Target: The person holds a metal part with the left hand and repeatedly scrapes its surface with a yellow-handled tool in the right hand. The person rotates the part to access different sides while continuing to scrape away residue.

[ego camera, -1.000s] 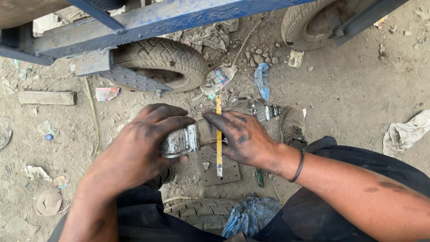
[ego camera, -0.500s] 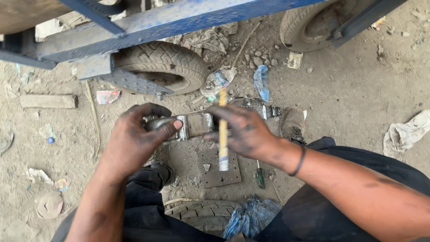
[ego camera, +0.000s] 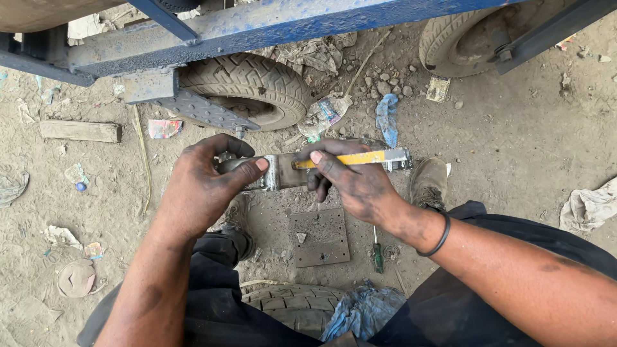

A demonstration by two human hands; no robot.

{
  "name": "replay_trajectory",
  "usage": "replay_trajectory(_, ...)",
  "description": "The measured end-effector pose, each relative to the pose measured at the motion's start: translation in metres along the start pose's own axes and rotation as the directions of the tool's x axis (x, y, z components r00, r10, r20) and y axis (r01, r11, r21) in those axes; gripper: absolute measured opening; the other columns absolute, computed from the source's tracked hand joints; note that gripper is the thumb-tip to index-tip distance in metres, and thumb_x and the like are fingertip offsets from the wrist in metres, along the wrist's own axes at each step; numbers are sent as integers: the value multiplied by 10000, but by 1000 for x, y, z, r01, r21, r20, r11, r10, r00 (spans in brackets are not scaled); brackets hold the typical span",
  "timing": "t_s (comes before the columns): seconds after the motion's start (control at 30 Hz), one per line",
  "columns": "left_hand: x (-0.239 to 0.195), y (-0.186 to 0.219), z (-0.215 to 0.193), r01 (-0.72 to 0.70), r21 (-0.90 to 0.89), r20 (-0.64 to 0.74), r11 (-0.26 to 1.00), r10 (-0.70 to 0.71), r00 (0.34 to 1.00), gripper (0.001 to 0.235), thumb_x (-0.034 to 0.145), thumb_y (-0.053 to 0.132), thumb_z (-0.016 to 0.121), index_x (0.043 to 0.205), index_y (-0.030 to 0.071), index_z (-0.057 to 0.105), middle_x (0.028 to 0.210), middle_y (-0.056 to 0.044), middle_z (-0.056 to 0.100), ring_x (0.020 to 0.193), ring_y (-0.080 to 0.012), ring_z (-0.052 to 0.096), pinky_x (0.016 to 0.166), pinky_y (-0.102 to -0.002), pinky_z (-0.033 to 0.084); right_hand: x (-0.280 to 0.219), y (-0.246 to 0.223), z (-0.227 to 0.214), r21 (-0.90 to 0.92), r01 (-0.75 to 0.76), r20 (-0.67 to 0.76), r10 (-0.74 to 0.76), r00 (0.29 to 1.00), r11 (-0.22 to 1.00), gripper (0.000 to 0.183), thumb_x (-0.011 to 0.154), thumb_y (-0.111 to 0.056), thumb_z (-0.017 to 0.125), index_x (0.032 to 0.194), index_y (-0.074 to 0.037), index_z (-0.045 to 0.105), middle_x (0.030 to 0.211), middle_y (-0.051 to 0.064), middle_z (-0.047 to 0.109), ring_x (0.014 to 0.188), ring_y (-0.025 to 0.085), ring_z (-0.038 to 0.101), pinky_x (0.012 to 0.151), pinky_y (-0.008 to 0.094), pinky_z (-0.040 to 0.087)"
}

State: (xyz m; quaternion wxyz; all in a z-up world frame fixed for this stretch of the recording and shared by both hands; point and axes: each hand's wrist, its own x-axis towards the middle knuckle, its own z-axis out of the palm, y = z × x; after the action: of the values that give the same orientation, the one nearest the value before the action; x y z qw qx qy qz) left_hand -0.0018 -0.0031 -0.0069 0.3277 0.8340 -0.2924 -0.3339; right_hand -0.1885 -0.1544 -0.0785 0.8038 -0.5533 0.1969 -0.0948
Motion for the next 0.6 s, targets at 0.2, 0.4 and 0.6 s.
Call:
replay_trajectory(0.2,0,-7,-1,40,-47,-24,998,-41,999,362,779,334,828,983,47,747,697,-83,718,638,-118,620,569,-302,488,4,1,-5,-599,-121,-193,4,981,792,384,1053,-304,620,812,-5,644,680,97,568,586,125,506,493,277,421)
replay_trajectory(0.4,-3,-8,0,42,-61,-31,997,-44,999,358,784,338,821,985,52,745,711,-63,733,643,-111,641,575,-295,501,1,-12,10,-489,-174,-217,74,973,855,329,1051,-281,552,850,-39,650,675,61,569,528,121,496,448,272,426)
replay_trajectory(0.6,-3,-8,2,67,-70,-22,995,-69,997,379,770,330,835,1006,55,727,705,-70,722,628,-117,621,556,-305,485,7,-29,32,-283,-267,-134,237,962,921,204,1016,-245,555,985,-96,690,694,36,664,560,96,639,431,240,532)
